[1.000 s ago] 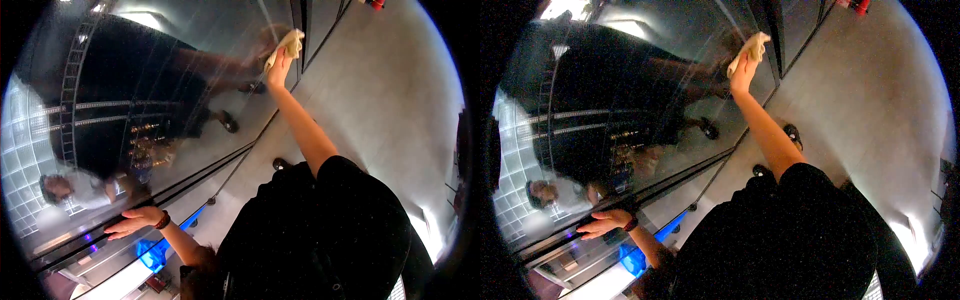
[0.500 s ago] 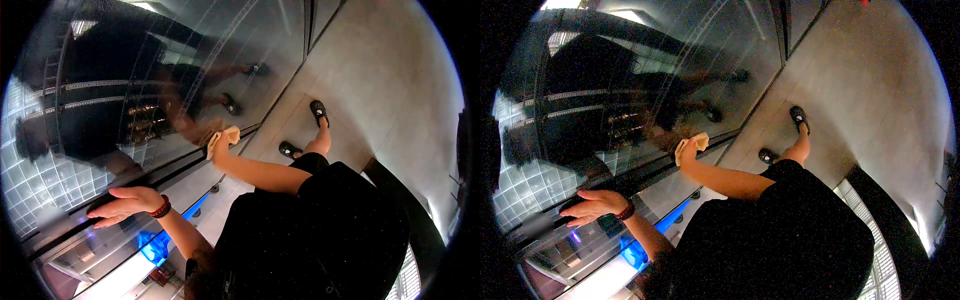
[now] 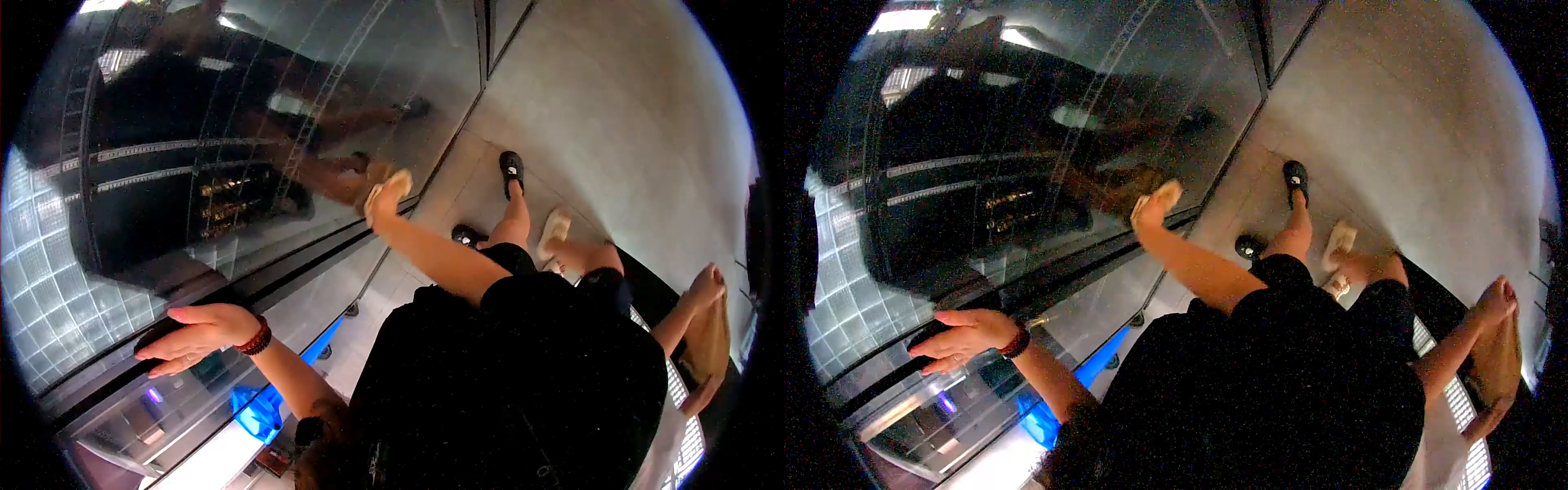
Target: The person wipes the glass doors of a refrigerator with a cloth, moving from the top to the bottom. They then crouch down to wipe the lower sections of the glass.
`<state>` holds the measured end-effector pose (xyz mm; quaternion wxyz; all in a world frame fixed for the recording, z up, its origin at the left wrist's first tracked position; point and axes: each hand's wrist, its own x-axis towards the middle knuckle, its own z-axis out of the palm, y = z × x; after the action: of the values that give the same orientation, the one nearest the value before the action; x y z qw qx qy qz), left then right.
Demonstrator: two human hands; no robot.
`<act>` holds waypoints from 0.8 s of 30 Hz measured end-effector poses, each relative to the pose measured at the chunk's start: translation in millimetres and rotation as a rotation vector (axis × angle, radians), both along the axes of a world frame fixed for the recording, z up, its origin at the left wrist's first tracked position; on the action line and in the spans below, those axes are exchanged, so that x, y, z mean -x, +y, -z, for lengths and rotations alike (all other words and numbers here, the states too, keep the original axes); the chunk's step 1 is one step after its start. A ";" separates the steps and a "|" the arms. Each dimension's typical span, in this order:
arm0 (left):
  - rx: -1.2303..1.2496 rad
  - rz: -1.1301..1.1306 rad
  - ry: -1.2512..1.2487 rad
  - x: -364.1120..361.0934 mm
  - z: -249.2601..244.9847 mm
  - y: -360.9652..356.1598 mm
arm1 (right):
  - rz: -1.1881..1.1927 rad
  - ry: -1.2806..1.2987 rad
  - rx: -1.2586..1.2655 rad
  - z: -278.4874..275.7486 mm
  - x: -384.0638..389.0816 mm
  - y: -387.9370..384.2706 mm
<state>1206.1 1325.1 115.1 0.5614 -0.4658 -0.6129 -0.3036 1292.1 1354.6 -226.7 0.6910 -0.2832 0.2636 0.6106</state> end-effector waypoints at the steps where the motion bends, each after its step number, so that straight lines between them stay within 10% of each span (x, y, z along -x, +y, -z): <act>1: -0.009 0.018 0.006 0.4 -0.5 1.0 | -0.049 0.019 0.080 2.4 10.6 -0.5; 9: -0.066 0.011 0.097 7.0 -0.3 3.2 | 0.039 0.069 0.313 17.9 -88.1 82.4; 24: -0.116 0.009 -0.012 14.6 4.1 0.8 | 0.752 -1.909 -0.191 -265.1 -334.7 233.4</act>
<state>1191.5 1325.9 111.0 0.5825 -0.4332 -0.5956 -0.3439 1626.8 1588.0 38.4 0.7785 -0.4935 -0.3731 -0.1061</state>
